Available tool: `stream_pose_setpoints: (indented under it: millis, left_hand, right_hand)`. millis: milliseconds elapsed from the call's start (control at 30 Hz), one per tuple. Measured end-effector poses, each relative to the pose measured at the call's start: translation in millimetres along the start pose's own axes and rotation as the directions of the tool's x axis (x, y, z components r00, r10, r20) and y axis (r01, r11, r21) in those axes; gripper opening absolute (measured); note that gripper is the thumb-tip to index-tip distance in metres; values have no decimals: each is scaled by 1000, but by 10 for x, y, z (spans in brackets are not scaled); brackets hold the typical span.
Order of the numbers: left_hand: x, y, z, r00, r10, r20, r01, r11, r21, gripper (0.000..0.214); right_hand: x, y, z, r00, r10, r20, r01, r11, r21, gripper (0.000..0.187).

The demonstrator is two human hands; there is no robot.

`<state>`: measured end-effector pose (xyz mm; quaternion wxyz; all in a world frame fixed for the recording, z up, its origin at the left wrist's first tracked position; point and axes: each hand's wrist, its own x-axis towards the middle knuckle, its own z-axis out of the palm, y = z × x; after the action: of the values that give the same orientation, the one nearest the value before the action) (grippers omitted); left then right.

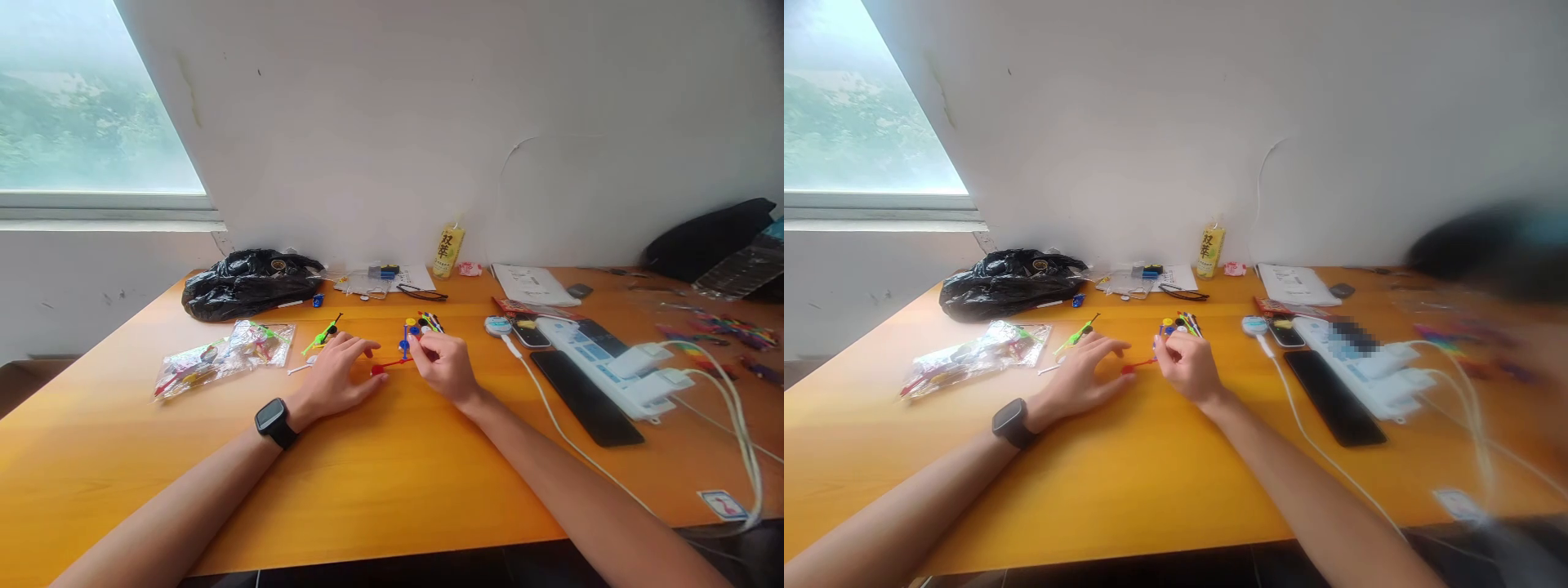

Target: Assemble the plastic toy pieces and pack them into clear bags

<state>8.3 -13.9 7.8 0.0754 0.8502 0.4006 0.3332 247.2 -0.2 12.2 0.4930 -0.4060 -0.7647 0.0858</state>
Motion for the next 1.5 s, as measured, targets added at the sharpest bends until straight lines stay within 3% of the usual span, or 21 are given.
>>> stream_pose_setpoints:
  millis: [100, 200, 300, 433, 600, 900, 1167, 1300, 1500]
  left_hand:
    - [4, -3, 14, 994, 49, 94, -45, 998, -53, 18]
    - [1, -18, 44, 991, 42, 125, -29, 994, -106, 18]
    - [-1, -17, 49, 991, 22, 129, -5, 991, -134, 24]
    - [12, -1, 34, 992, 44, 118, -26, 989, -147, 15]
    - [19, -27, 55, 995, 39, 86, -28, 991, -128, 16]
    - [19, -11, 25, 995, 3, 104, 11, 991, -133, 16]
    - [5, -1, 17, 993, 12, 118, 10, 984, -180, 13]
    - [0, -22, 42, 994, -5, 113, 26, 982, -189, 11]
    - [2, -22, 52, 991, -23, 131, 50, 976, -211, 10]
  right_hand:
    - [15, -29, -18, 999, 13, -44, -11, 999, 42, 55]
    - [15, -41, -21, 999, 26, -20, -25, 997, 76, 56]
    - [-13, -33, 7, 997, 34, 65, -41, 994, 99, 52]
    - [-53, -27, 44, 989, 11, 150, -31, 991, 130, 45]
    - [-58, -32, 43, 982, -3, 190, -25, 989, 146, 43]
    - [-74, 31, 77, 954, -21, 298, -35, 982, 184, 25]
    - [-105, 64, 95, 947, -4, 320, -54, 984, 171, 22]
    - [-113, 55, 113, 946, 2, 324, -70, 978, 197, 4]
    - [-110, 79, 107, 927, -121, 356, 34, 970, 241, 21]
